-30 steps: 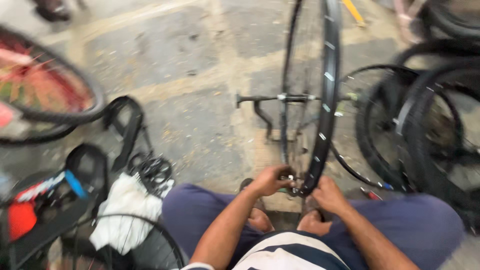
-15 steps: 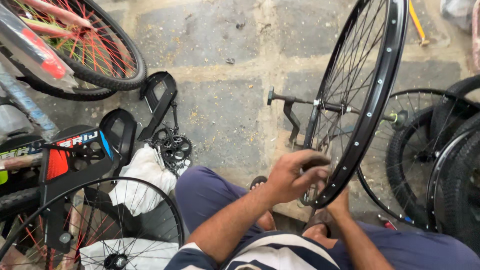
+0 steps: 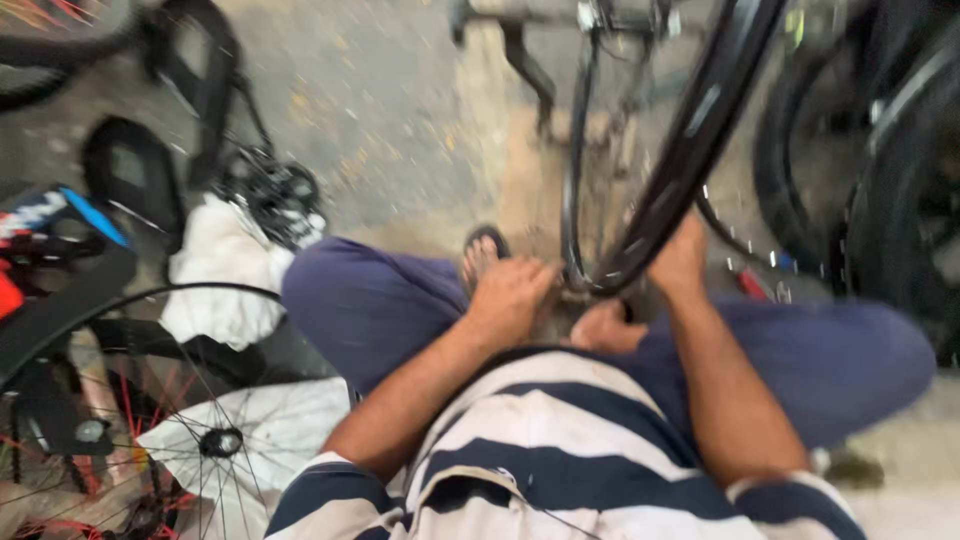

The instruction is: The person sits on the floor and uses a spoke wrench to adjust the tension of multiple spokes on a bicycle wheel mounted on a truing stand. They rotate the wheel periodically to check alignment and continue tightening or loosening spokes around the rim.

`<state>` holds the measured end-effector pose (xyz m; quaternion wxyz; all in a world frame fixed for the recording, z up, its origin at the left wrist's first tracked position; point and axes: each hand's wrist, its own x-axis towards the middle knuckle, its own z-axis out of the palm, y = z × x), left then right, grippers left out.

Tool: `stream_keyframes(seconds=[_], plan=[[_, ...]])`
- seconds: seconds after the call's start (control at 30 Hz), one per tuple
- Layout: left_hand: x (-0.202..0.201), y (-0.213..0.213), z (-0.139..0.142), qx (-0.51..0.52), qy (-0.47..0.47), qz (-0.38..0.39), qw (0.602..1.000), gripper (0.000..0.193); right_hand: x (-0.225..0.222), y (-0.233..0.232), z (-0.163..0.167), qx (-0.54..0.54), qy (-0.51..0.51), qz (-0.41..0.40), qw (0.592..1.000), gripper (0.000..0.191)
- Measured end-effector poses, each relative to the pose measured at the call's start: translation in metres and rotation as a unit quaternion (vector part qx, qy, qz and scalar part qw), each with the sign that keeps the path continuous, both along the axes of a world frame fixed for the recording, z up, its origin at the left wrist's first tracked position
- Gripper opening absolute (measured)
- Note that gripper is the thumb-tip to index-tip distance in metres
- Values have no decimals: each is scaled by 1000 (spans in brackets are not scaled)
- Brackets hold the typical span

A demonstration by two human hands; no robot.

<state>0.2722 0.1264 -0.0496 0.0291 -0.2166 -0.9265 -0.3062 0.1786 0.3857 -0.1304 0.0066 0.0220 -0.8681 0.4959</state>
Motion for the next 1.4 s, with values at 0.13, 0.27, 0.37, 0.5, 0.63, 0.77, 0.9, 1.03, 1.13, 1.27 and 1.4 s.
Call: stream_keyframes(seconds=[0.13, 0.27, 0.37, 0.5, 0.63, 0.77, 0.9, 1.03, 1.13, 1.27, 1.4], plan=[[14, 7, -6, 25, 28, 28, 999, 42, 7, -5, 1, -43, -23, -15, 999, 34], [13, 8, 8, 24, 47, 32, 998, 42, 12, -10, -7, -216, -118, -41, 968, 39], [9, 9, 15, 30, 40, 34, 998, 42, 8, -6, -25, -204, -139, -29, 969, 43], [7, 9, 17, 37, 46, 37, 998, 43, 1, 1, -50, -114, -120, 5, 986, 35], [7, 8, 13, 39, 45, 40, 997, 42, 1, -4, -53, -231, -194, -52, 952, 39], [6, 7, 11, 37, 49, 38, 997, 41, 2, -3, -45, -229, -224, -40, 946, 37], [5, 7, 11, 35, 44, 36, 998, 39, 1, -2, -40, -184, -212, -17, 960, 35], [5, 7, 12, 36, 51, 39, 997, 39, 2, -5, -36, -202, -221, -29, 954, 36], [5, 7, 11, 28, 49, 37, 998, 39, 2, -8, -28, -215, -251, -47, 943, 36], [5, 7, 11, 28, 49, 36, 998, 38, 1, -10, -19, -186, -244, -30, 951, 35], [5, 6, 11, 27, 45, 36, 998, 37, 0, -13, -17, -159, -266, -45, 950, 32]])
